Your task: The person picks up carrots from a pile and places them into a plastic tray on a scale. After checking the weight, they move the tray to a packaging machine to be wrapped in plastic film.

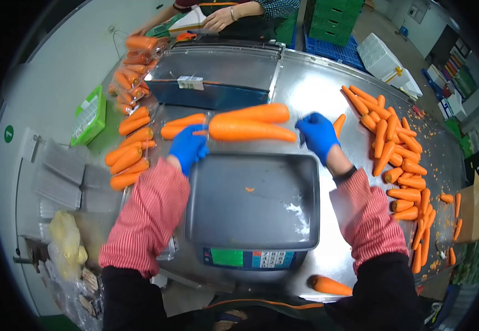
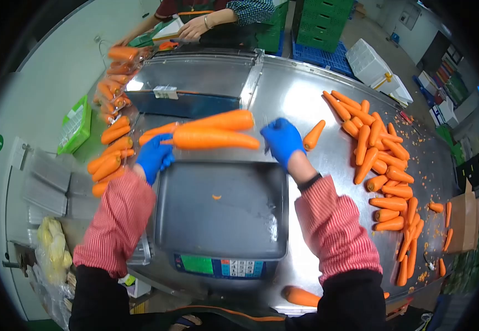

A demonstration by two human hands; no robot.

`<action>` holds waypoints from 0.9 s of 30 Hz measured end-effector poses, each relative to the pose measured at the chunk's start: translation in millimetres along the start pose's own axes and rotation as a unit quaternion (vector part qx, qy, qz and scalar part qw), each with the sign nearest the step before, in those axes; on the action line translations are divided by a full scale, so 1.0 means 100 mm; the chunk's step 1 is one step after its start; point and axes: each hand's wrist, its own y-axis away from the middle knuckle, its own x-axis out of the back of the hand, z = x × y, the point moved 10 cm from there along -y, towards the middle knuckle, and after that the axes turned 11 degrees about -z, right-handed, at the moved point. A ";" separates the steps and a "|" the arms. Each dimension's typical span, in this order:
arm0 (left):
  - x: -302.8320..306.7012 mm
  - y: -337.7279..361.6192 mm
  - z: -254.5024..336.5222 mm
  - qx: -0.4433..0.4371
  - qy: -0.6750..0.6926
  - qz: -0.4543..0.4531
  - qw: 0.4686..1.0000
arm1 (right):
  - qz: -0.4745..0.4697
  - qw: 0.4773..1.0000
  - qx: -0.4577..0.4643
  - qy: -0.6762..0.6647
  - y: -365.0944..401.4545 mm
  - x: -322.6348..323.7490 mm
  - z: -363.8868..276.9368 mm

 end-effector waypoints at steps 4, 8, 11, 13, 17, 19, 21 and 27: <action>0.39 -1.09 0.25 -0.019 -0.039 0.014 0.999 | 0.042 0.999 0.016 -0.015 -0.88 0.07 -0.13; 0.54 -1.67 0.20 0.010 -0.007 0.064 0.998 | 0.029 0.995 0.000 -0.096 -1.40 0.01 0.08; 0.51 -1.90 0.02 -0.040 0.147 0.016 0.988 | 0.012 0.996 -0.013 -0.082 -1.30 -0.07 0.09; 0.43 -1.64 -0.02 -0.062 0.226 0.016 0.972 | 0.007 0.999 0.015 -0.043 -0.90 -0.08 0.06; 0.77 -0.75 -0.34 -0.112 -0.043 0.049 0.992 | 0.071 0.974 0.041 0.210 0.19 0.34 0.26; 0.98 -0.12 -0.56 -0.145 -0.151 0.137 0.968 | 0.154 0.960 0.025 0.231 0.76 0.74 0.57; 1.28 0.43 -0.98 -0.157 -0.224 0.189 0.943 | 0.274 0.915 0.063 0.290 1.23 1.23 1.03; 1.93 1.64 -2.75 -0.101 -0.290 0.187 0.933 | 0.410 0.782 -0.278 0.378 2.75 3.20 2.20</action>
